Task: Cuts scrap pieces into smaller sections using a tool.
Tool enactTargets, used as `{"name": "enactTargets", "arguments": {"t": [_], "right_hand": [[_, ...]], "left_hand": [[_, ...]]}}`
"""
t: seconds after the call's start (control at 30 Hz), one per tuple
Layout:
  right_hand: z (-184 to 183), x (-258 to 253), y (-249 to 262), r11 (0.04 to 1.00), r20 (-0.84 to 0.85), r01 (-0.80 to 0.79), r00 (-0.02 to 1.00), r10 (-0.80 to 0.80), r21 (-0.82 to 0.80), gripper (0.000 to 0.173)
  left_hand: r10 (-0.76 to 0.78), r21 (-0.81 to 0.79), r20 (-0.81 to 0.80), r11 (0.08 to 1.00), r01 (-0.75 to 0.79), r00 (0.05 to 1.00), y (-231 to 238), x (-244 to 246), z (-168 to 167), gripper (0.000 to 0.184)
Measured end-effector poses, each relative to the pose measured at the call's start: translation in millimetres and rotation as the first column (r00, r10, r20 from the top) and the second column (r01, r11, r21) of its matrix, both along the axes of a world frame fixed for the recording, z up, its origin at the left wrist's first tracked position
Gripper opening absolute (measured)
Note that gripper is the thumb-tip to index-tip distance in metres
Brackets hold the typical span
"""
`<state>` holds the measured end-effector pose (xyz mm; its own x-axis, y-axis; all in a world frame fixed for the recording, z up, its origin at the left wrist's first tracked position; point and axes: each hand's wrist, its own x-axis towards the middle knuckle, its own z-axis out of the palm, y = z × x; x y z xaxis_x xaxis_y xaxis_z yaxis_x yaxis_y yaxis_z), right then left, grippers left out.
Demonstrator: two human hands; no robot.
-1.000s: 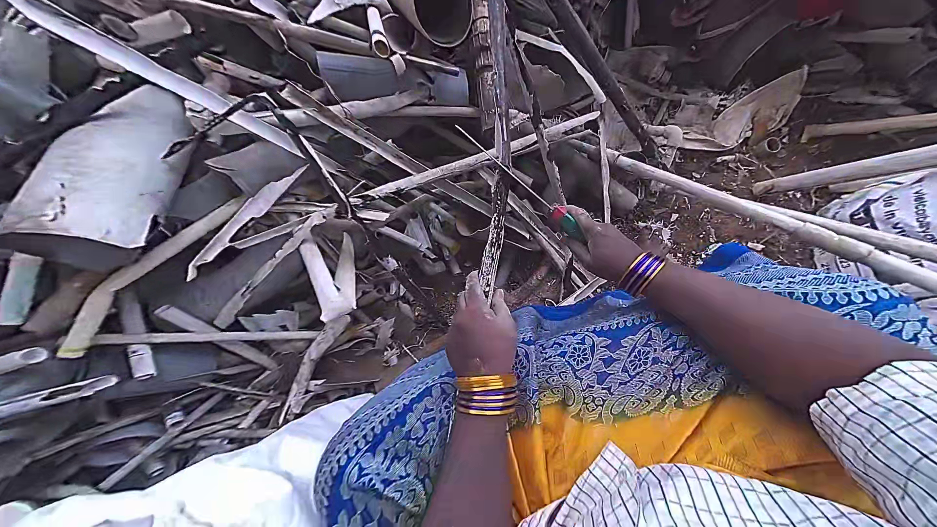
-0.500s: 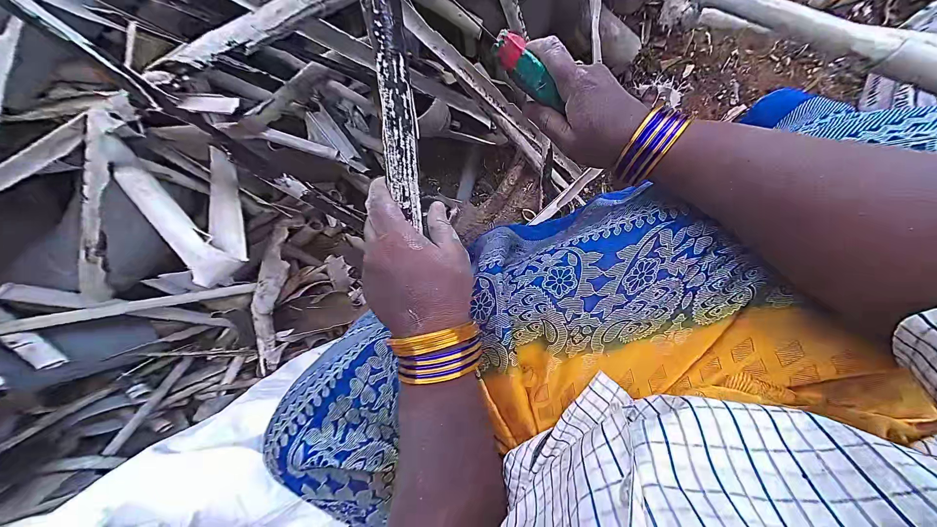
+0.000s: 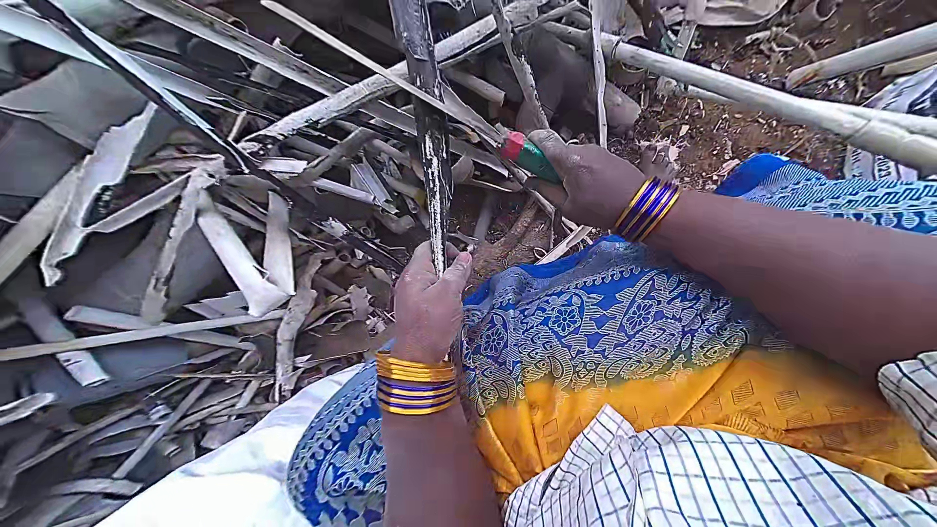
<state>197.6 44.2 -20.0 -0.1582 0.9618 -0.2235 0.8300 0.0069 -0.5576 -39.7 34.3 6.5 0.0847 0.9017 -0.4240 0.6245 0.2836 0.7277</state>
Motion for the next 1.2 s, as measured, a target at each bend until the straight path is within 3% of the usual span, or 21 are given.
{"name": "enactTargets", "arguments": {"t": [0.1,0.17,0.27,0.37,0.43,0.47,0.6,0.63,0.7,0.8,0.87,0.97,1.03,1.13,1.2], "right_hand": [[-8,-19,-16,0.965,0.078,-0.239,0.97,0.231,0.107,0.051],[-8,-4,-3,0.97,0.145,-0.191,0.975,0.169,0.151,0.048],[1,9,19,0.995,0.041,0.042,0.998,-0.046,0.09,0.05],[2,-17,-1,0.991,-0.047,-0.076,0.996,0.082,0.112,0.05],[5,-28,-8,0.963,0.035,-0.224,0.975,0.221,0.151,0.048],[5,-23,-3,0.962,0.082,-0.227,0.973,0.217,0.153,0.048],[9,11,27,0.979,-0.041,0.184,0.983,-0.181,0.09,0.053],[6,8,25,0.976,-0.097,0.188,0.979,-0.178,0.113,0.052],[-1,-13,9,0.985,-0.137,0.045,0.99,-0.022,0.168,0.051],[5,-30,0,0.971,-0.011,-0.196,0.98,0.2,0.137,0.048],[2,-18,9,0.988,-0.004,-0.108,0.994,0.109,0.109,0.048],[-4,-11,14,0.987,-0.139,0.055,0.99,-0.034,0.15,0.051],[-5,-20,5,0.979,-0.171,-0.029,0.983,0.064,0.202,0.052],[-7,-19,0,0.958,-0.066,-0.152,0.983,0.173,0.244,0.05],[-14,-7,9,0.96,-0.118,-0.023,0.991,0.058,0.279,0.049]], "left_hand": [[0.028,-0.039,0.206,0.999,-0.02,0.978,-4,-6,-2,0.006],[0.023,-0.092,0.297,0.996,0.004,0.955,-6,-9,-4,0.008],[0.035,-0.175,0.463,0.983,0.053,0.885,-7,-14,-3,0.017],[0.052,-0.212,0.564,0.974,0.084,0.824,-7,-21,-3,0.02],[0.072,-0.229,0.597,0.97,0.084,0.799,-7,-25,-5,0.022],[0.07,-0.232,0.601,0.969,0.089,0.797,-7,-26,-6,0.022],[0.013,-0.202,0.64,0.967,0.152,0.768,-11,-29,-5,0.019],[0.011,-0.197,0.662,0.967,0.16,0.749,-12,-30,-4,0.019],[0.035,-0.209,0.681,0.966,0.149,0.731,-12,-33,-5,0.022],[0.084,-0.25,0.674,0.961,0.12,0.734,-9,-32,-5,0.025],[0.094,-0.263,0.661,0.958,0.113,0.744,-12,-31,-6,0.025],[0.078,-0.265,0.688,0.953,0.149,0.721,-16,-32,-5,0.026],[0.092,-0.264,0.732,0.952,0.156,0.675,-15,-33,-4,0.028],[0.113,-0.281,0.768,0.944,0.174,0.631,-18,-35,-2,0.029],[0.102,-0.273,0.795,0.94,0.202,0.598,-21,-34,-2,0.026]]}}
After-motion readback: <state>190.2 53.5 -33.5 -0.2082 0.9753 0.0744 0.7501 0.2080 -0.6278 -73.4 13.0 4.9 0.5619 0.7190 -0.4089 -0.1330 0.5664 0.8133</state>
